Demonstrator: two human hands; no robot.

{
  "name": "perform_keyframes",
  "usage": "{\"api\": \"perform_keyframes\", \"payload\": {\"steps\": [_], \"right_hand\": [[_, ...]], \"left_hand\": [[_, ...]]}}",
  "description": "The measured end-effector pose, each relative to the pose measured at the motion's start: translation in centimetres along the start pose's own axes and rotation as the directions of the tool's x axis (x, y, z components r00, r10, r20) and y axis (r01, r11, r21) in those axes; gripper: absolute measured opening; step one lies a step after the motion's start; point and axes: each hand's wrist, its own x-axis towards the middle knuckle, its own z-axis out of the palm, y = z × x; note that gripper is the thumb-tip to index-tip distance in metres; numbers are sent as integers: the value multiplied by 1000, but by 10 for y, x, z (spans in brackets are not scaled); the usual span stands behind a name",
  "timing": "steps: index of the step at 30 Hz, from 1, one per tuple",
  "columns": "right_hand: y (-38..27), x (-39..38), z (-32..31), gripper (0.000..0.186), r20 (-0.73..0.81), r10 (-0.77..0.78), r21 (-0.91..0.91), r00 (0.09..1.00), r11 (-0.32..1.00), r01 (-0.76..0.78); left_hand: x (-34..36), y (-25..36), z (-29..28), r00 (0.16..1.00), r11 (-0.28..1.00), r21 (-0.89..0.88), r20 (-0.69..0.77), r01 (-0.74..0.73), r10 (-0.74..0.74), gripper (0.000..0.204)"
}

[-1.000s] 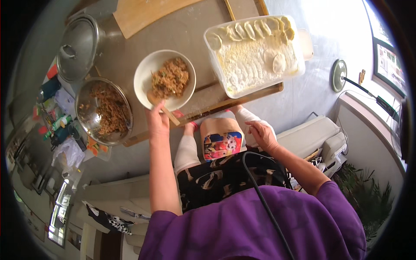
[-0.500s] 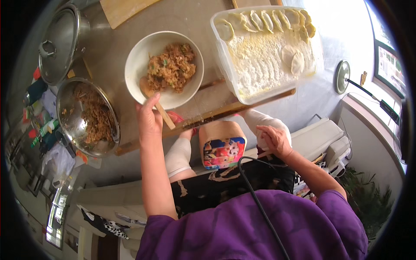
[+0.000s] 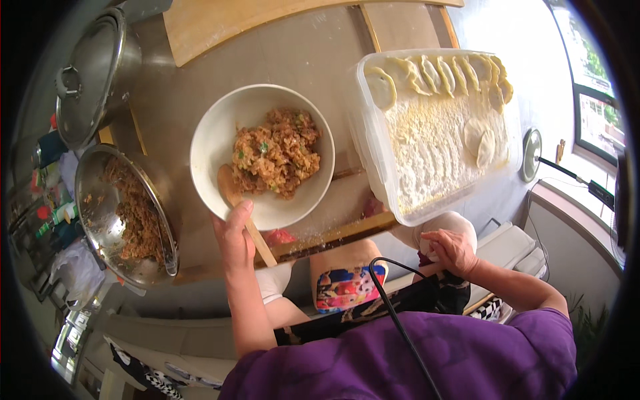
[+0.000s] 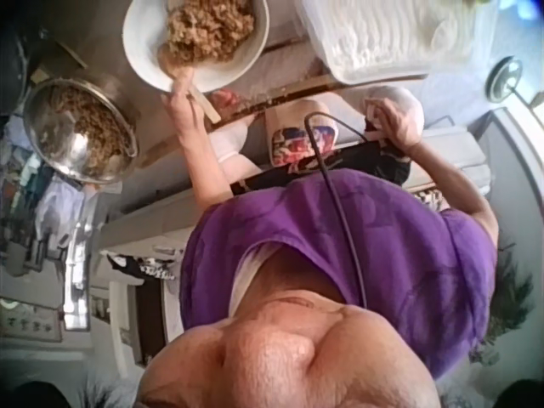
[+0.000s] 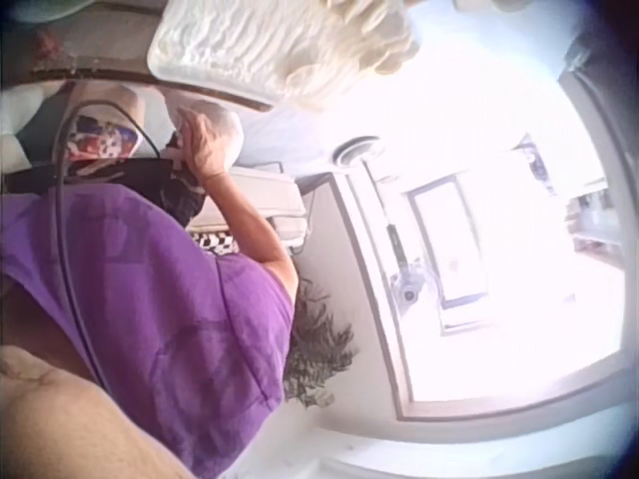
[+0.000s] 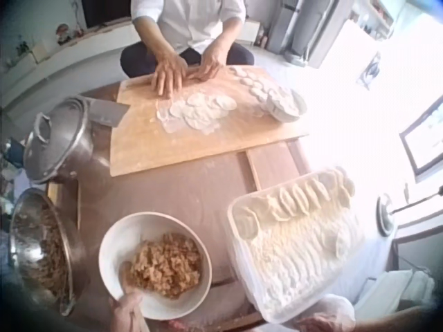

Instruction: The person carries a metal bowl to the living room table, mixes meat filling in the bowl, transfers some into a small bowl with a spoon, and then fills and folds dough wrappers into dumplings.

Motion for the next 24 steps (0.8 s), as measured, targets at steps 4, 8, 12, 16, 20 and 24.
{"api": "perform_keyframes", "payload": {"steps": [4, 8, 12, 16, 20, 24], "right_hand": [[11, 2, 3, 26, 23, -12, -52, 1000, 999, 13], [17, 6, 9, 25, -33, -52, -68, 998, 996, 50], [36, 0, 17, 26, -142, -135, -93, 981, 988, 123], [47, -17, 33, 25, -246, -69, -111, 967, 993, 42], [62, -42, 66, 27, -487, -166, -376, 857, 926, -35], [79, -40, 66, 25, -550, -237, -402, 801, 916, -4]], "left_hand": [[0, 1, 1, 999, 999, 9, 5, -32, 32, 67], [0, -4, -5, 998, 999, -19, 50, -47, 48, 64], [-7, -6, -1, 983, 989, 8, 107, -150, 148, 62], [-20, -14, 2, 954, 969, 11, 178, -249, 243, 55], [-19, -16, -11, 925, 965, -105, 278, -240, 260, 35], [-21, -37, -12, 925, 959, -160, 269, -233, 270, 42]]}}
